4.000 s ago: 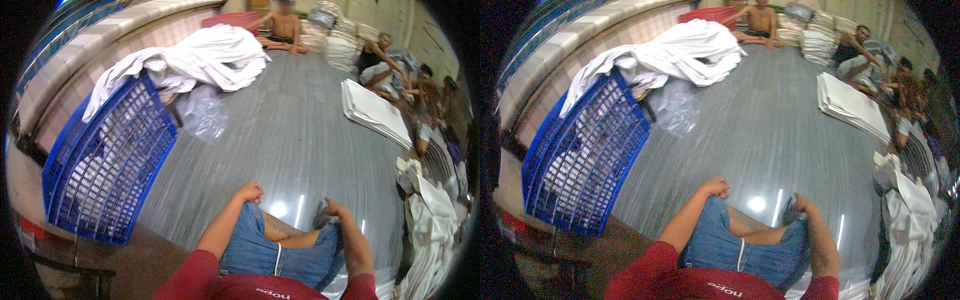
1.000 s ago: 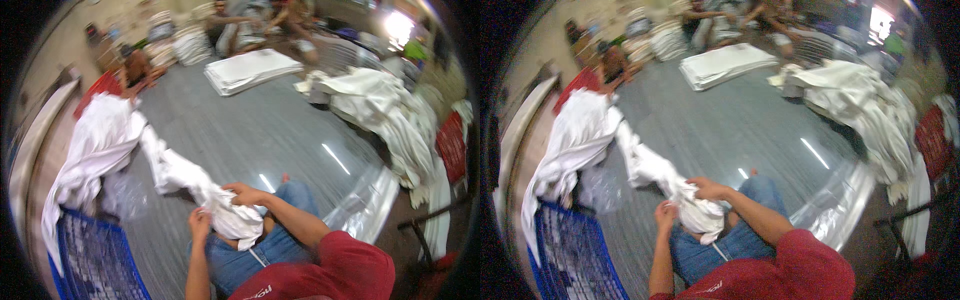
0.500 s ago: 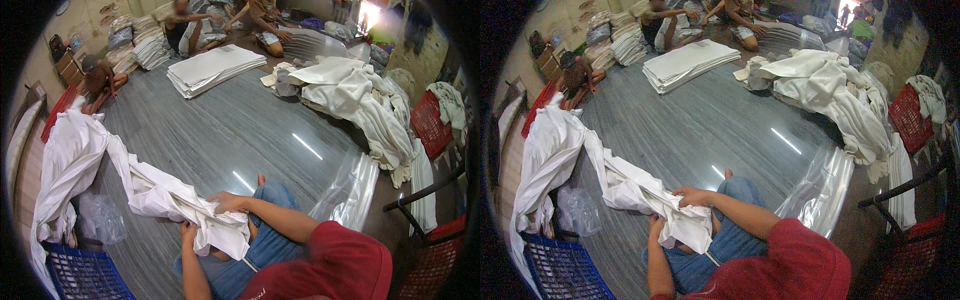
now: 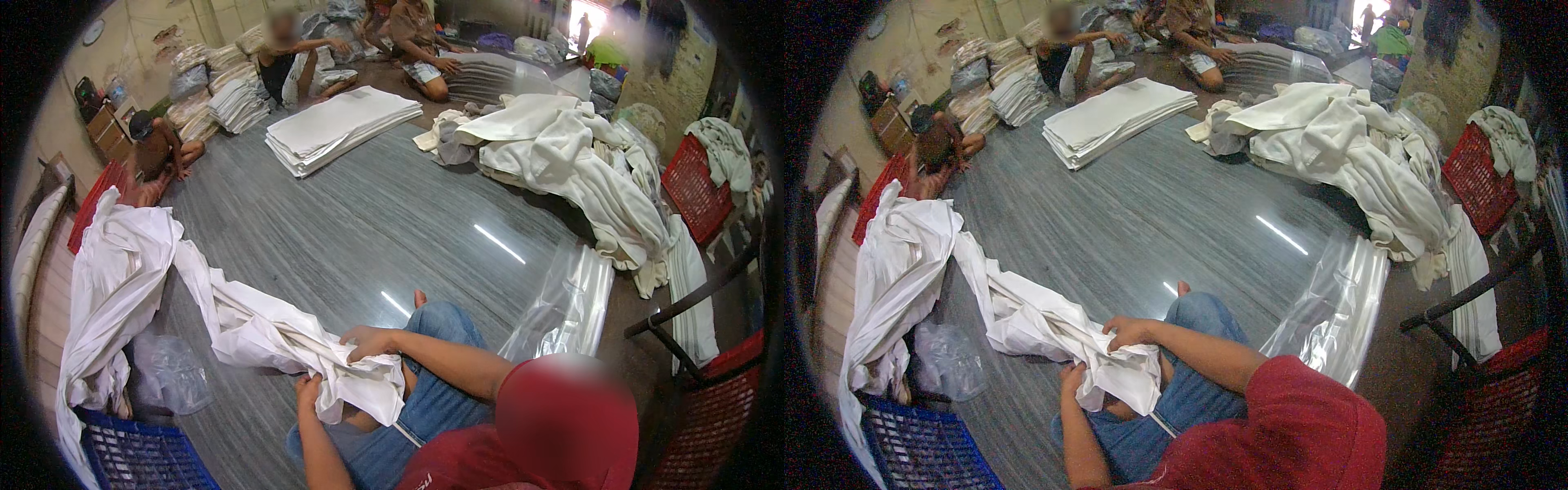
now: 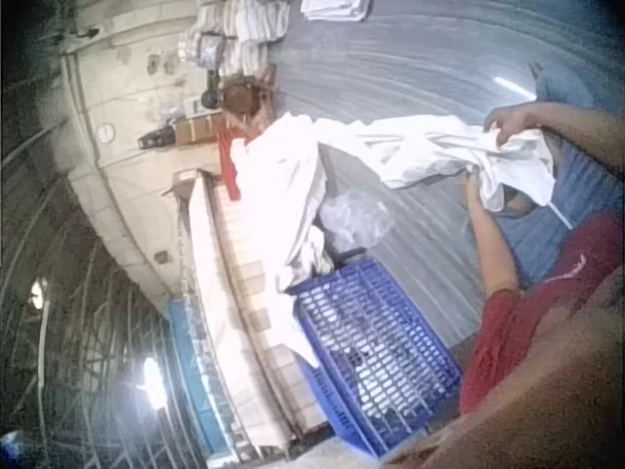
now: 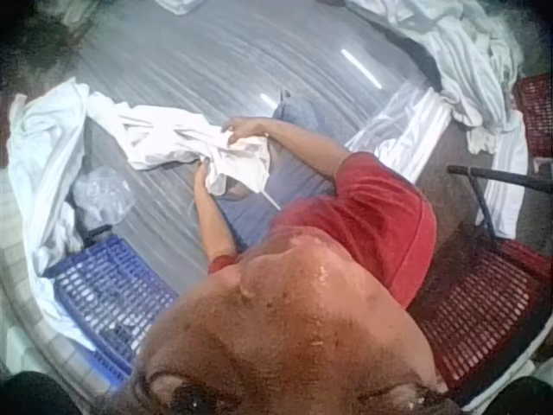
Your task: The person sits on the floor and folds a large white sheet by hand. They smooth the fabric, fold it in half lengthwise, and then fold it again to create a neat stack.
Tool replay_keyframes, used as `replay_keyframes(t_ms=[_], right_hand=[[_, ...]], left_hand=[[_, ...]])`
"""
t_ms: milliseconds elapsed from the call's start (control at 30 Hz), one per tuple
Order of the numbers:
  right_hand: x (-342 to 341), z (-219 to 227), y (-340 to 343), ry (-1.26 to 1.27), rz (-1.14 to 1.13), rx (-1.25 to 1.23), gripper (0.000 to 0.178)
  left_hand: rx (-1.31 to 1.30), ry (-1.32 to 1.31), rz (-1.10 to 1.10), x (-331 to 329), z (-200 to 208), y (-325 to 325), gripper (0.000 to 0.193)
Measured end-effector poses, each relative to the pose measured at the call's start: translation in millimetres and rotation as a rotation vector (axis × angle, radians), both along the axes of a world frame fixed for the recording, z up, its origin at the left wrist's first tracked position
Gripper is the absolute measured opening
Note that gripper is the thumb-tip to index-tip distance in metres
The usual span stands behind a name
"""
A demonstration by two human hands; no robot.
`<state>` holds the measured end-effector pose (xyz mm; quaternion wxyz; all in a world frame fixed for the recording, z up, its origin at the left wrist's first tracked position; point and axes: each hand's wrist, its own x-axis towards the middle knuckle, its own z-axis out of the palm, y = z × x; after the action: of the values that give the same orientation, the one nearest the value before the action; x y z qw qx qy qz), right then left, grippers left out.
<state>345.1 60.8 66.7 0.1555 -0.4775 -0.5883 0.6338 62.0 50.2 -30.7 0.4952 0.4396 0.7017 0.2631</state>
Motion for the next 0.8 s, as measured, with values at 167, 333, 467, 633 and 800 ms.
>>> replay_keyframes(t_ms=[167,333,467,633,800], right_hand=[[1,-11,0,-0.121,0.004,0.149,0.067],[1,-5,-5,-0.147,0.002,0.194,0.068],[4,-9,-6,-0.159,-0.014,0.202,0.069],[-1,-19,-3,-0.169,-0.022,0.242,0.069],[11,-36,-2,-0.174,-0.032,0.242,0.069]], left_hand=[[0.007,-0.024,-0.038,3,15,-1,0.023],[0.023,0.033,-0.011,-7,3,-2,0.024],[0.060,0.083,-0.058,-7,-1,1,0.025],[0.015,0.037,-0.035,-12,-2,1,0.025],[0.012,-0.021,-0.013,9,7,-1,0.024]])
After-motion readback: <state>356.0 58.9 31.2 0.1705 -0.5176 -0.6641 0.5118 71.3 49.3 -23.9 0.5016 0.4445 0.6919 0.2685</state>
